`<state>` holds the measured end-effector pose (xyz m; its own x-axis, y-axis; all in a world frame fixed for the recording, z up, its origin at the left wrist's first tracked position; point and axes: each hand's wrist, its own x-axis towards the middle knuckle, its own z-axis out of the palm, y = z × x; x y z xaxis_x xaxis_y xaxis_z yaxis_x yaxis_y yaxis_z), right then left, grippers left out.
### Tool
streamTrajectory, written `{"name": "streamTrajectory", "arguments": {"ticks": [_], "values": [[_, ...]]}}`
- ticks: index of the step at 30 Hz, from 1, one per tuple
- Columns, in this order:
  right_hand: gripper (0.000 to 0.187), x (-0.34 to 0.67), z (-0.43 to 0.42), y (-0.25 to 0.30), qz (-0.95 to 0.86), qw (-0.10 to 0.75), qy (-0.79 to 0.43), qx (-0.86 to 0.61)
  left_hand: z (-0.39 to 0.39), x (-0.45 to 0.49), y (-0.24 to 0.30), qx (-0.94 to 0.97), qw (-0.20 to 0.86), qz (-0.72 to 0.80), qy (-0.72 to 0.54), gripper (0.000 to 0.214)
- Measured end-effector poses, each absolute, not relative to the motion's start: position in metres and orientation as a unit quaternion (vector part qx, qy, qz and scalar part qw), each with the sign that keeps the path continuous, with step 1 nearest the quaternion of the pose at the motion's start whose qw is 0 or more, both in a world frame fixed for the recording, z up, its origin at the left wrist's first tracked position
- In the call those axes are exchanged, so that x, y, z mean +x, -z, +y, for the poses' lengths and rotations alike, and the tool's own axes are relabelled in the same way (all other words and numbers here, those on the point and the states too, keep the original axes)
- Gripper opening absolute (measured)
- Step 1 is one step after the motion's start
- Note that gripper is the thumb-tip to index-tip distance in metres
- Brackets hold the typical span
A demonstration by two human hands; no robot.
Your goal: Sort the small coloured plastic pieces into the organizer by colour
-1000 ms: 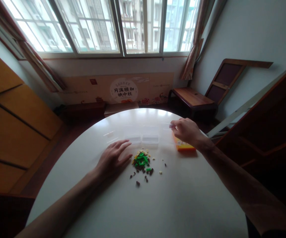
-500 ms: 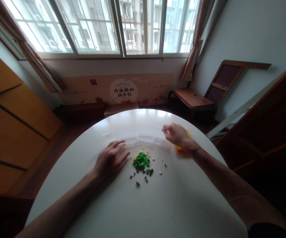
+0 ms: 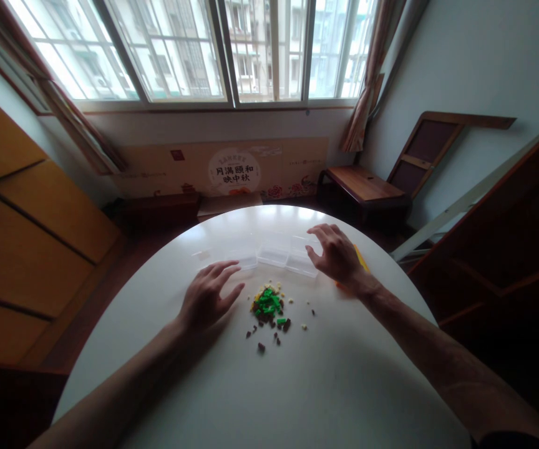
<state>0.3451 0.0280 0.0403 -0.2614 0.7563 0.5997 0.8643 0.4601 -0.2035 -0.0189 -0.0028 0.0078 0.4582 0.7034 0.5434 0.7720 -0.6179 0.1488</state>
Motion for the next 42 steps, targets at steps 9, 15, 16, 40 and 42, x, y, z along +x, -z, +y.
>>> {"name": "streamTrajectory", "arguments": {"ticks": [9, 15, 16, 40, 42], "values": [[0.026, 0.29, 0.003, -0.03, -0.866, 0.214, 0.064, -0.446, 0.005, -0.013, -0.007, -0.846, 0.067, -0.448, 0.281, 0.027], [0.017, 0.275, 0.025, -0.022, -0.864, 0.182, 0.061, -0.466, 0.009, -0.018, -0.008, -0.833, 0.067, -0.477, 0.273, 0.021], [0.017, 0.276, 0.026, -0.021, -0.864, 0.179, 0.061, -0.466, 0.011, -0.019, -0.007, -0.832, 0.062, -0.478, 0.274, 0.021], [0.024, 0.286, 0.029, -0.009, -0.866, 0.189, 0.038, -0.461, 0.008, -0.019, -0.004, -0.83, 0.079, -0.469, 0.292, 0.024], [0.019, 0.287, 0.027, -0.01, -0.862, 0.211, 0.034, -0.459, 0.005, -0.021, -0.005, -0.827, 0.082, -0.472, 0.295, 0.024]]}}
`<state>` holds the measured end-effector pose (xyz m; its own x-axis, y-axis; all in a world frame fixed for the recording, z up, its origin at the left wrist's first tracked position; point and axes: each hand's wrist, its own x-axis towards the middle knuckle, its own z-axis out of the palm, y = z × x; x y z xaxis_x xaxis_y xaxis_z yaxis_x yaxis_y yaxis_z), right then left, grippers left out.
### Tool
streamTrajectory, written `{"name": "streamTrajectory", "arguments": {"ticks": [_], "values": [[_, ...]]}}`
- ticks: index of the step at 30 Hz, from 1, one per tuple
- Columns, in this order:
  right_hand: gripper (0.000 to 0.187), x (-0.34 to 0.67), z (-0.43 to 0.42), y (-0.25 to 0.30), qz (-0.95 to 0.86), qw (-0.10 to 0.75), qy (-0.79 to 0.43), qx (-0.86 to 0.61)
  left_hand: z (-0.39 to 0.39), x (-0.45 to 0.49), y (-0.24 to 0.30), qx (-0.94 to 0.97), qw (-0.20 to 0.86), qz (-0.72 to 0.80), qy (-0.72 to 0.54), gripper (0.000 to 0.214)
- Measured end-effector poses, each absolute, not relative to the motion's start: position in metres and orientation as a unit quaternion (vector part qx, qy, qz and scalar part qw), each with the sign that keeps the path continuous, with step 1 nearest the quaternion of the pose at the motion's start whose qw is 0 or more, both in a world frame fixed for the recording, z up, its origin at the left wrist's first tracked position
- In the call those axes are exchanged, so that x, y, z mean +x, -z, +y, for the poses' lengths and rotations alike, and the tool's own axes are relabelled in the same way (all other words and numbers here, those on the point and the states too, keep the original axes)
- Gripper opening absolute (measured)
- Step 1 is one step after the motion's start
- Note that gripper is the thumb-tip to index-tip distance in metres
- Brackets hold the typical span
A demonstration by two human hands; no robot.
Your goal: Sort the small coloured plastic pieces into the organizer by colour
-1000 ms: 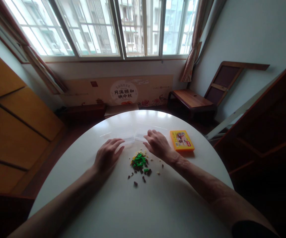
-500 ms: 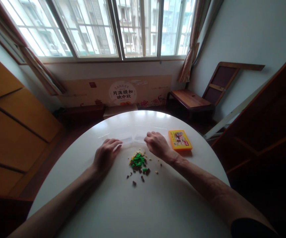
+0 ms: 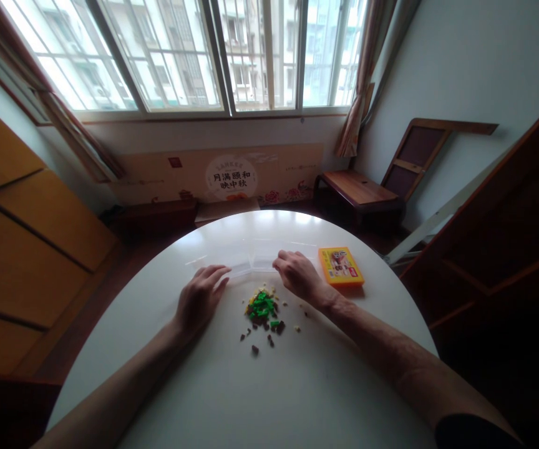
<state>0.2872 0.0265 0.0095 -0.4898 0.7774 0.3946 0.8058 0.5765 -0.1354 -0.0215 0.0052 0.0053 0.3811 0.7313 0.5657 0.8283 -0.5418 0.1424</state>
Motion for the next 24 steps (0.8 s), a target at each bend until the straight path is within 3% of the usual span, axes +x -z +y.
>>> {"name": "streamTrajectory", "arguments": {"ticks": [2, 4, 9, 14, 24], "values": [[0.012, 0.291, 0.022, -0.01, -0.852, 0.244, 0.033, -0.462, 0.002, -0.025, -0.006, -0.817, 0.089, -0.483, 0.301, 0.022], [0.018, 0.296, 0.015, -0.01, -0.837, 0.266, 0.038, -0.476, 0.0, -0.028, -0.007, -0.804, 0.09, -0.504, 0.303, 0.016], [0.017, 0.308, 0.004, -0.007, -0.827, 0.232, 0.033, -0.511, 0.001, -0.032, -0.007, -0.788, 0.066, -0.541, 0.288, 0.009], [0.029, 0.307, 0.008, -0.005, -0.841, 0.198, 0.02, -0.503, 0.003, -0.032, -0.007, -0.799, 0.056, -0.529, 0.28, 0.018], [0.027, 0.299, 0.028, -0.001, -0.857, 0.213, -0.001, -0.47, 0.002, -0.038, -0.011, -0.797, 0.048, -0.538, 0.27, 0.023]]}}
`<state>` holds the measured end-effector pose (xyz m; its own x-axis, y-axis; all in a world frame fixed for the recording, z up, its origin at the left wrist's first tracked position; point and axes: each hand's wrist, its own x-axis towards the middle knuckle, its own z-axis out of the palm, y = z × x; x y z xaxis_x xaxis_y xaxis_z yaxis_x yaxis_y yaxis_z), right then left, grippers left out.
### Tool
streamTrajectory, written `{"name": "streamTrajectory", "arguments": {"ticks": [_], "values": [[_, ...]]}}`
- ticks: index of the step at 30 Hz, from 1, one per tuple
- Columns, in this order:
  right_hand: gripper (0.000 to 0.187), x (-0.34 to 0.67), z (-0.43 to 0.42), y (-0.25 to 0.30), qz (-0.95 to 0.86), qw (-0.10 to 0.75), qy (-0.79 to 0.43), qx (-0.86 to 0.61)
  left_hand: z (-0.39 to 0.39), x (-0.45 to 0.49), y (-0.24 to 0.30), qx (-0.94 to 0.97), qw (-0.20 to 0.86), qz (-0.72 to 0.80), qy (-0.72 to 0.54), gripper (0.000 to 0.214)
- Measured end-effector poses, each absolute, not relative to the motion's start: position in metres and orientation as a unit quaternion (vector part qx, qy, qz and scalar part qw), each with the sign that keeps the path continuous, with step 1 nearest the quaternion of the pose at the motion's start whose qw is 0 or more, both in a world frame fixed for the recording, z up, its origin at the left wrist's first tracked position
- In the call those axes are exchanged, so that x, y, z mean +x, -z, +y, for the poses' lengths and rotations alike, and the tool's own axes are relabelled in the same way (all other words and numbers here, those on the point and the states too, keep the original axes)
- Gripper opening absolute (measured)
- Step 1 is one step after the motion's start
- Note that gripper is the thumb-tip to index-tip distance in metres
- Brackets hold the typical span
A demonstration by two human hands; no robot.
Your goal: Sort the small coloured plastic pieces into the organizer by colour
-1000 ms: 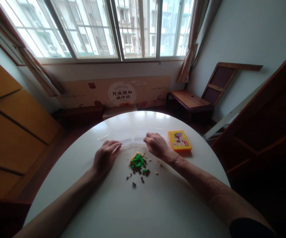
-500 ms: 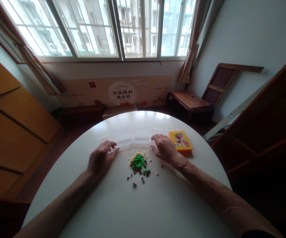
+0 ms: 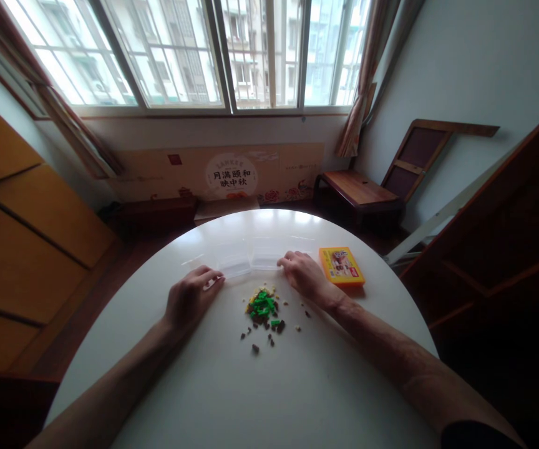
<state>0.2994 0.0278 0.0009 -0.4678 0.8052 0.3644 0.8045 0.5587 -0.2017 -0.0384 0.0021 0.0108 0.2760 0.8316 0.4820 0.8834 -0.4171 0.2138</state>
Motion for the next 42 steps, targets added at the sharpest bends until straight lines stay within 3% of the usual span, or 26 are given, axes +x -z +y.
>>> {"name": "streamTrajectory", "arguments": {"ticks": [15, 20, 29, 33, 38, 42], "values": [[0.036, 0.297, 0.027, 0.003, -0.857, 0.223, 0.026, -0.464, 0.007, -0.042, -0.007, -0.798, 0.07, -0.526, 0.286, 0.025], [0.017, 0.297, 0.026, 0.001, -0.854, 0.216, 0.027, -0.471, 0.006, -0.04, -0.007, -0.799, 0.075, -0.525, 0.284, 0.024], [0.015, 0.293, 0.028, 0.001, -0.845, 0.213, 0.049, -0.487, 0.004, -0.037, -0.009, -0.796, 0.081, -0.53, 0.281, 0.023], [0.031, 0.297, 0.014, -0.009, -0.829, 0.255, 0.064, -0.493, 0.004, -0.036, -0.008, -0.792, 0.096, -0.531, 0.286, 0.021], [0.033, 0.339, -0.016, -0.02, -0.767, 0.29, 0.117, -0.561, 0.004, -0.036, -0.009, -0.782, 0.151, -0.518, 0.31, 0.025], [0.07, 0.382, -0.03, -0.004, -0.693, 0.232, 0.138, -0.668, 0.002, -0.029, -0.012, -0.786, 0.146, -0.5, 0.333, 0.028]]}}
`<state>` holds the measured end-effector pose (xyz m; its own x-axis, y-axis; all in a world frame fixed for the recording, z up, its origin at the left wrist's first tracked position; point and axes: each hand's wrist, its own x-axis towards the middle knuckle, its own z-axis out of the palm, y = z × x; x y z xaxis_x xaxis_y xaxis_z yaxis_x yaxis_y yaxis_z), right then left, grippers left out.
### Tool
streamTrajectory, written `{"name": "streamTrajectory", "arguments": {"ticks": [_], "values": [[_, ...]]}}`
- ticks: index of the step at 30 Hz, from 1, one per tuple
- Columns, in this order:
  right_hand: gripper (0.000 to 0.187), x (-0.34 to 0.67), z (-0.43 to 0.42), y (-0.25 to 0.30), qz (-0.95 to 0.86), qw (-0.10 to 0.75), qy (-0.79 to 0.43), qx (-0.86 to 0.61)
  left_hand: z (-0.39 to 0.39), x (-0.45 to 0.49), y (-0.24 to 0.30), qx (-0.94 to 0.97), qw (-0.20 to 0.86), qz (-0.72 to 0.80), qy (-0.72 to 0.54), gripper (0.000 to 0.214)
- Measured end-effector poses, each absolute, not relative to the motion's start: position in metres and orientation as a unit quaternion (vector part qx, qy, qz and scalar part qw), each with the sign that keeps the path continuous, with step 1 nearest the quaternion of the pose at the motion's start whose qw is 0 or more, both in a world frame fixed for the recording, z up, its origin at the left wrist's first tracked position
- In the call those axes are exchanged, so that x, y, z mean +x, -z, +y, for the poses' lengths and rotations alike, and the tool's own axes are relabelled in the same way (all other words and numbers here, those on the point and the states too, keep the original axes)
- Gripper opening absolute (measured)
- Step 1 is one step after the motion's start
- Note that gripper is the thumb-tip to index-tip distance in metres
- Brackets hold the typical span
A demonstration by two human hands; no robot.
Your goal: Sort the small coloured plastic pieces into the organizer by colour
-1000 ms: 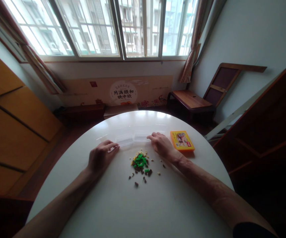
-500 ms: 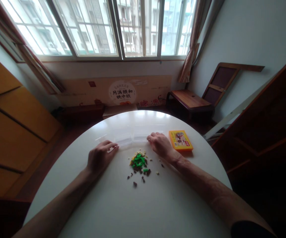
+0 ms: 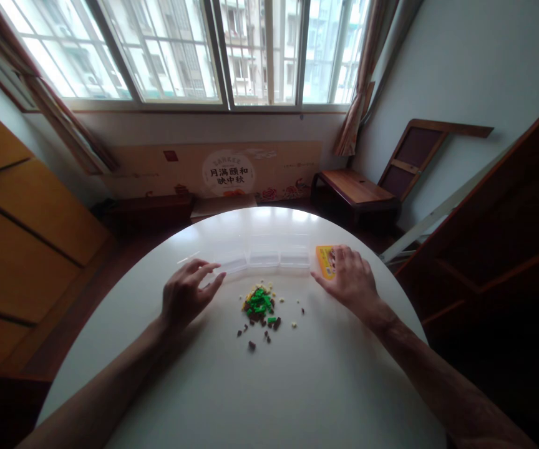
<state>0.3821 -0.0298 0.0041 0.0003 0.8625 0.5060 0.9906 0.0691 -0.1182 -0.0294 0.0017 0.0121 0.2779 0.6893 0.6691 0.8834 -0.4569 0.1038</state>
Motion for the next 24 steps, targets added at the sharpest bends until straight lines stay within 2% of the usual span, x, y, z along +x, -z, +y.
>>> {"name": "streamTrajectory", "arguments": {"ticks": [2, 6, 13, 15, 18, 20, 22, 24], "values": [[0.078, 0.397, -0.032, 0.006, -0.682, 0.213, 0.112, -0.691, -0.001, -0.025, -0.014, -0.79, 0.138, -0.49, 0.34, 0.028], [0.067, 0.417, -0.036, 0.015, -0.688, 0.215, 0.058, -0.691, -0.006, -0.018, -0.015, -0.809, 0.116, -0.459, 0.347, 0.023], [0.065, 0.436, -0.072, -0.026, -0.753, 0.27, -0.026, -0.599, -0.014, -0.012, -0.016, -0.862, 0.028, -0.375, 0.34, 0.023], [0.065, 0.425, -0.086, -0.043, -0.791, 0.274, -0.065, -0.544, -0.017, -0.006, -0.018, -0.875, -0.032, -0.356, 0.326, 0.04], [0.07, 0.394, -0.096, -0.061, -0.834, 0.277, -0.117, -0.462, -0.022, 0.004, -0.02, -0.886, -0.144, -0.317, 0.306, 0.085], [0.077, 0.367, -0.093, -0.067, -0.859, 0.272, -0.152, -0.406, -0.025, 0.01, -0.021, -0.881, -0.211, -0.288, 0.311, 0.105], [0.08, 0.343, -0.086, -0.067, -0.88, 0.259, -0.184, -0.355, -0.028, 0.012, -0.02, -0.868, -0.258, -0.275, 0.322, 0.109], [0.082, 0.322, -0.075, -0.064, -0.896, 0.241, -0.201, -0.313, -0.03, 0.008, -0.018, -0.853, -0.288, -0.281, 0.332, 0.104]]}}
